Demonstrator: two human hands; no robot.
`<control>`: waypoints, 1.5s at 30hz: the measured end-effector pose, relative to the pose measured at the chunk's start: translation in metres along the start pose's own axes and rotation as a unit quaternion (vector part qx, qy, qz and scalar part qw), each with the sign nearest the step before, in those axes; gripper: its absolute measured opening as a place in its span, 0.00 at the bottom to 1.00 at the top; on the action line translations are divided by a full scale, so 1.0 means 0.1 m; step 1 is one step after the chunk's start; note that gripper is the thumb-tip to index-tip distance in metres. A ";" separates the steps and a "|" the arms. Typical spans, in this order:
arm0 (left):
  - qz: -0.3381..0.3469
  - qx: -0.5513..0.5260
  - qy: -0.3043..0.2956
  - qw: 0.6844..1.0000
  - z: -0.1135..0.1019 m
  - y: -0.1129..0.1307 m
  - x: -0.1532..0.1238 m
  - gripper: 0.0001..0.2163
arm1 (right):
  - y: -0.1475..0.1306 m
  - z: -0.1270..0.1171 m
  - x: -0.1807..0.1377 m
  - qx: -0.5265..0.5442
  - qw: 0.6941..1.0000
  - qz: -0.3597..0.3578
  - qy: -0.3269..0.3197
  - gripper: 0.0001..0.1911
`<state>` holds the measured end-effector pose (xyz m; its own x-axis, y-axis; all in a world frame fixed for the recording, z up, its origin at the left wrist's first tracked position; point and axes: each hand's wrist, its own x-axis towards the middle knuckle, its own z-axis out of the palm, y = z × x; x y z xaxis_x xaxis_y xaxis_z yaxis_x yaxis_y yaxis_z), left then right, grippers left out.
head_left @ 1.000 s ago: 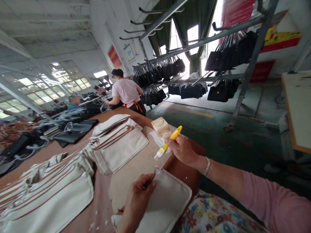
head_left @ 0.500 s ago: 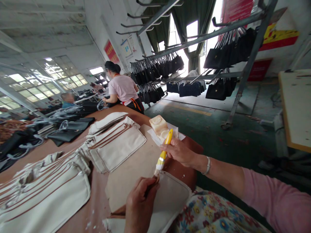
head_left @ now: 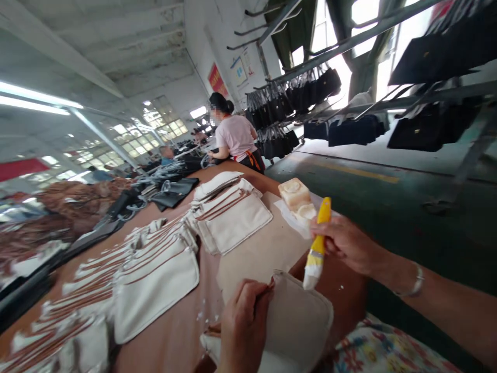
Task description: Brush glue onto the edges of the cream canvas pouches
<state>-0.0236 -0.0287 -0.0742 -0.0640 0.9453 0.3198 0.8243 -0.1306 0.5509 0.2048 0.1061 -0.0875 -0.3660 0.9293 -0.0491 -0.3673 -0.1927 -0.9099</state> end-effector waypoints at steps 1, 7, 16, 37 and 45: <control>-0.022 0.022 0.018 0.999 -0.20 -0.08 0.00 0.06 | 0.01 -0.04 0.01 0.007 1.000 0.002 0.025 0.14; -0.183 0.160 0.006 0.970 -1.82 -0.71 0.35 0.14 | 0.29 -0.31 0.09 0.011 0.991 0.057 0.119 0.16; -0.116 0.233 -0.134 0.956 -1.96 -2.38 1.45 0.18 | 0.74 -0.35 0.13 0.002 0.970 0.111 0.216 0.24; -0.091 0.232 -0.204 0.947 0.72 -1.76 3.02 0.14 | 0.55 -0.50 0.30 0.047 0.973 0.042 0.221 0.22; 0.009 0.216 -0.166 0.962 0.43 -1.25 1.92 0.16 | 0.34 -0.59 0.02 0.082 0.980 -0.013 0.182 0.17</control>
<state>-0.1148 0.1825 -0.1151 0.0765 0.9968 0.0230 0.9852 -0.0791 0.1521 0.2424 0.1200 -0.1427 -0.0372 0.9797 -0.1972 -0.5164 -0.1878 -0.8355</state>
